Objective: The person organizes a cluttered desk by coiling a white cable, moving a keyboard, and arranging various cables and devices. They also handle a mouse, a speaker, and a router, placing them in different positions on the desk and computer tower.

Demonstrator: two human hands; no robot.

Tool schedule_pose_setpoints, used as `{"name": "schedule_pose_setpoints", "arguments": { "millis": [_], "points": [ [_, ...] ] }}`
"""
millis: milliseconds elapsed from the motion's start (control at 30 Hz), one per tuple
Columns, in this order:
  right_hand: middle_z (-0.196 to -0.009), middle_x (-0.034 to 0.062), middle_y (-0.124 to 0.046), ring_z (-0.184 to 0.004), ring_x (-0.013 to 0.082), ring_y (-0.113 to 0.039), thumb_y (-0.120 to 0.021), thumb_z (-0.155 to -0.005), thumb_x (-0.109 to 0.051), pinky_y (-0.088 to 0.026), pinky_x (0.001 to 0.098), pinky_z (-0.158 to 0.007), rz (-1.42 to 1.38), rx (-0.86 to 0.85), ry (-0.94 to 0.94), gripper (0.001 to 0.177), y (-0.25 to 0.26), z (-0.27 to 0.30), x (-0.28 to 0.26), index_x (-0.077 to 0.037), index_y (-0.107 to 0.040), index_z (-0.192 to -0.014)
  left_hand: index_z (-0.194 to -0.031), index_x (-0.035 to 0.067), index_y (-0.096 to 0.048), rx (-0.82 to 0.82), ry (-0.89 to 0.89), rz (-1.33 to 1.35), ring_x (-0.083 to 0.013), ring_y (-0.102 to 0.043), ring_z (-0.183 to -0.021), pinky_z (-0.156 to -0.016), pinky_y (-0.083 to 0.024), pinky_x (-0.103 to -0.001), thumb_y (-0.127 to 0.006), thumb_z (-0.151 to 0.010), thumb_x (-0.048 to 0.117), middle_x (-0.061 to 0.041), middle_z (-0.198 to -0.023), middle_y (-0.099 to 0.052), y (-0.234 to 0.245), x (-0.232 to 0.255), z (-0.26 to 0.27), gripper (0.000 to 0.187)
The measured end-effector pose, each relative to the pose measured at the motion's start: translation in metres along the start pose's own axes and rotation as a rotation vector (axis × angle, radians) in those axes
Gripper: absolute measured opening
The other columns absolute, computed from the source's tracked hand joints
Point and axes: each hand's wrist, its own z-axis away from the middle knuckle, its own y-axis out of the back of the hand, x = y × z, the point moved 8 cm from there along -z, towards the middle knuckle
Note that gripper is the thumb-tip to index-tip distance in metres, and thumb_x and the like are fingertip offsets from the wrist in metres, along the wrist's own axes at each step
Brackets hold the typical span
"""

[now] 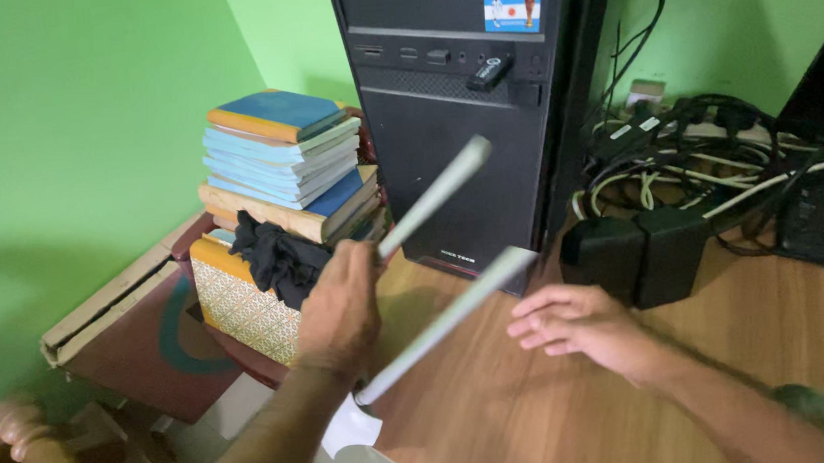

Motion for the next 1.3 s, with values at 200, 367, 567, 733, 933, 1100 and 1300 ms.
{"name": "schedule_pose_setpoints", "arguments": {
  "millis": [200,367,567,733,933,1100,1300],
  "points": [
    [-0.133,0.0046,-0.074,-0.123,0.0184,-0.068,-0.080,-0.075,-0.017,-0.053,0.0367,-0.106,0.157,-0.251,0.050,0.067,-0.049,0.017,-0.023,-0.013,-0.063,-0.140,-0.113,0.009,-0.048,0.147,0.160,-0.073,-0.0486,-0.064,-0.088,-0.071,-0.050,-0.059,-0.048,-0.098,0.012,-0.020,-0.109,-0.062,0.032,-0.027,0.004,0.015],
    [-0.146,0.0018,-0.062,-0.136,0.0186,-0.057,-0.087,-0.067,-0.025,-0.047,0.0383,-0.113,0.233,-0.343,0.059,0.086,-0.076,0.030,-0.052,-0.017,-0.054,-0.146,-0.115,0.007,-0.046,0.093,0.334,-0.145,-0.0450,-0.067,-0.089,-0.071,-0.055,-0.055,-0.046,-0.098,0.011,-0.020,-0.110,-0.060,0.020,-0.034,0.001,0.018],
    [-0.148,0.0011,-0.061,-0.137,0.0205,-0.057,-0.086,-0.064,-0.038,-0.045,0.0395,-0.113,0.239,-0.297,0.073,0.093,-0.074,0.035,-0.068,-0.019,-0.054,-0.150,-0.111,0.009,-0.047,0.082,0.433,-0.139,-0.0456,-0.067,-0.094,-0.076,-0.052,-0.058,-0.048,-0.103,0.024,-0.017,-0.113,-0.061,0.018,-0.035,-0.006,0.017],
    [-0.143,0.0059,-0.065,-0.132,0.0208,-0.062,-0.080,-0.077,-0.040,-0.051,0.0393,-0.109,0.204,-0.209,0.141,0.072,-0.074,0.021,-0.070,-0.016,-0.058,-0.141,-0.111,0.008,-0.047,0.106,0.555,-0.117,-0.0489,-0.066,-0.097,-0.079,-0.051,-0.061,-0.049,-0.104,0.031,-0.018,-0.119,-0.062,0.029,-0.044,-0.016,0.024],
    [-0.133,0.0029,-0.071,-0.119,0.0168,-0.069,-0.070,-0.086,-0.030,-0.054,0.0378,-0.101,0.251,0.077,0.190,0.055,-0.057,-0.002,-0.072,-0.019,-0.059,-0.139,-0.114,0.008,-0.047,0.163,0.571,-0.036,-0.0512,-0.065,-0.099,-0.080,-0.051,-0.062,-0.056,-0.101,0.026,-0.019,-0.120,-0.063,0.029,-0.044,-0.033,0.024],
    [-0.126,0.0074,-0.071,-0.111,0.0192,-0.073,-0.071,-0.088,-0.027,-0.058,0.0373,-0.093,0.260,0.224,0.260,0.056,-0.043,-0.009,-0.078,-0.017,-0.053,-0.141,-0.114,0.009,-0.048,0.097,0.508,0.093,-0.0487,-0.067,-0.101,-0.084,-0.054,-0.059,-0.053,-0.103,0.020,-0.022,-0.115,-0.065,0.010,-0.043,-0.050,0.017],
    [-0.121,0.0088,-0.072,-0.104,0.0202,-0.075,-0.067,-0.091,-0.025,-0.065,0.0362,-0.078,0.195,0.294,0.213,0.041,-0.030,-0.011,-0.078,-0.013,-0.060,-0.130,-0.102,0.004,-0.054,0.159,0.339,0.190,-0.0472,-0.064,-0.101,-0.082,-0.052,-0.055,-0.068,-0.096,0.024,-0.022,-0.107,-0.069,0.001,-0.031,-0.067,0.025]
  ]
}}
